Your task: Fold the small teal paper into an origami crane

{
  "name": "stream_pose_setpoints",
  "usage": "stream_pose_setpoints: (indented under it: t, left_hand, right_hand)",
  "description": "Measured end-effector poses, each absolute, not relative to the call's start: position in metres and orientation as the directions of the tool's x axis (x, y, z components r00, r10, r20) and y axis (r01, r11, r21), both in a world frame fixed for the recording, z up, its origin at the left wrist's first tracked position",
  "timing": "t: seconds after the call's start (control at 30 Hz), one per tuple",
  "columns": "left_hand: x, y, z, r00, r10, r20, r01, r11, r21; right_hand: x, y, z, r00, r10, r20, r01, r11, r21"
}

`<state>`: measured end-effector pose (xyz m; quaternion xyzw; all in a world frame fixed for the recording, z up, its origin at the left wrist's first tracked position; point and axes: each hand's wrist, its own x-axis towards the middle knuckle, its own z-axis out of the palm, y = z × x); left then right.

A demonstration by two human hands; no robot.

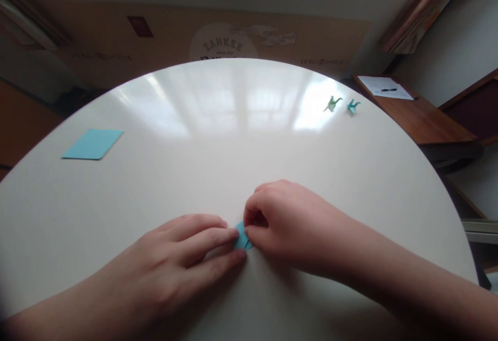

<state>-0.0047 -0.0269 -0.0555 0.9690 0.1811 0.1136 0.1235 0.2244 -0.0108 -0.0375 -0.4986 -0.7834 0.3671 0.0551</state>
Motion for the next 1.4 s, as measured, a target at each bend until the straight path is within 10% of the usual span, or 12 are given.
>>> stream_pose_setpoints:
  t: [0.67, 1.4]
  left_hand:
    - [-0.006, -0.026, -0.054, 0.919, 0.356, 0.169, 0.306, -0.915, 0.264]
    - [0.01, -0.067, -0.068, 0.803, 0.566, 0.186, 0.556, -0.824, 0.11]
  right_hand:
    - [0.228, -0.006, -0.046, -0.48, 0.833, -0.277, 0.693, 0.167, -0.701]
    - [0.238, -0.028, -0.047, -0.67, 0.738, -0.076, 0.678, 0.567, -0.468]
